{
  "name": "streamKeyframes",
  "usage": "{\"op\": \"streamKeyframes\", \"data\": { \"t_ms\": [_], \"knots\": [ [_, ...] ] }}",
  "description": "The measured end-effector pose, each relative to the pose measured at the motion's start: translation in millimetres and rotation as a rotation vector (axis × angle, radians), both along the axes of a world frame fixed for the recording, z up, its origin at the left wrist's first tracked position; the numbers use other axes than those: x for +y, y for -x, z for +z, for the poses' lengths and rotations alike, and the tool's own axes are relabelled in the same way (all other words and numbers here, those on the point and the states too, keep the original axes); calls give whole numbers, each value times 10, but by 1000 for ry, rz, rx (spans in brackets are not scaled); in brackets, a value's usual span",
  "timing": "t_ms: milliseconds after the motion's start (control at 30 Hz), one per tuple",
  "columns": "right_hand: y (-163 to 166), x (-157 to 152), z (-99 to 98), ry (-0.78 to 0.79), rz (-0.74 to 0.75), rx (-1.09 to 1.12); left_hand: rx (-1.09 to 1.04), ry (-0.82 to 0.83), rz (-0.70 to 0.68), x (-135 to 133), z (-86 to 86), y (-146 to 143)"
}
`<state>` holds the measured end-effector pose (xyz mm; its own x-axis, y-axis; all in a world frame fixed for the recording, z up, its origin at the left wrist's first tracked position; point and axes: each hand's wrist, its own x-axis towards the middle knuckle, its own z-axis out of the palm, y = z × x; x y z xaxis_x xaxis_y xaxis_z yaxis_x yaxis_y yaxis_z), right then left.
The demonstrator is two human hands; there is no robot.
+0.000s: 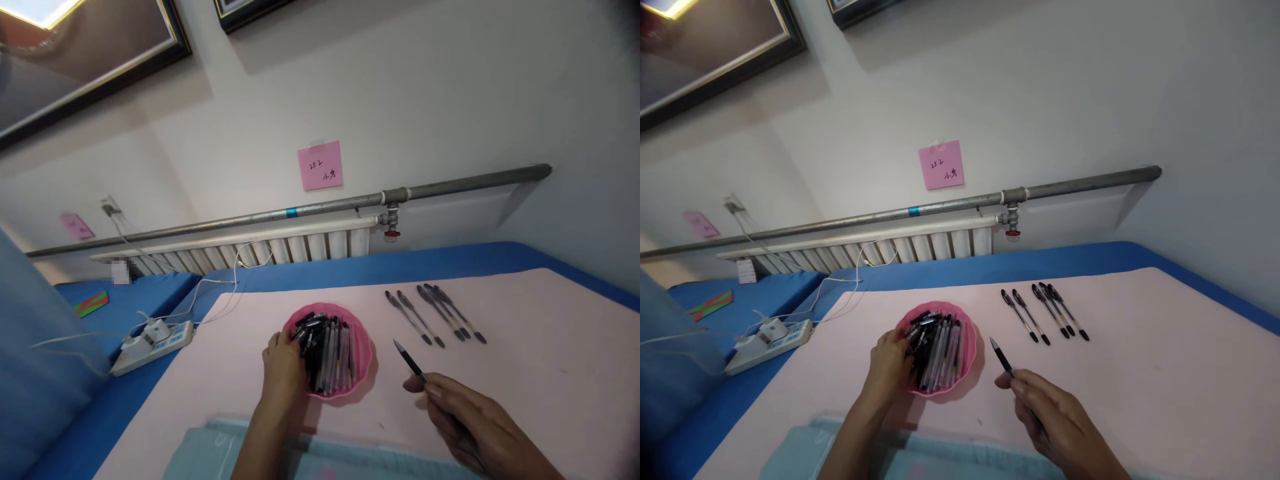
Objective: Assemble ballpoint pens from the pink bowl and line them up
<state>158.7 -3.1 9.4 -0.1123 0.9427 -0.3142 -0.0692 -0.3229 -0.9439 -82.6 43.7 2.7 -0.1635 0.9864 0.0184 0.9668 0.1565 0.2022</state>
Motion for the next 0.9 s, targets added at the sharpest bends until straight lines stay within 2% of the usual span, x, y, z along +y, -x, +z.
{"op": "streamKeyframes", "data": {
  "t_ms": [267,567,700,900],
  "knots": [
    [27,-20,81,14,-52,36,-33,-31,16,11,49,60],
    [14,-16,31,-3,-50,53,-44,-20,-138,-61,96,-62],
    [8,1,12,-30,-48,47,-15,-42,-139,-45,71,-101],
    [9,25,-33,-60,-54,44,-264,-112,-104,-31,54,-75]
  ]
}}
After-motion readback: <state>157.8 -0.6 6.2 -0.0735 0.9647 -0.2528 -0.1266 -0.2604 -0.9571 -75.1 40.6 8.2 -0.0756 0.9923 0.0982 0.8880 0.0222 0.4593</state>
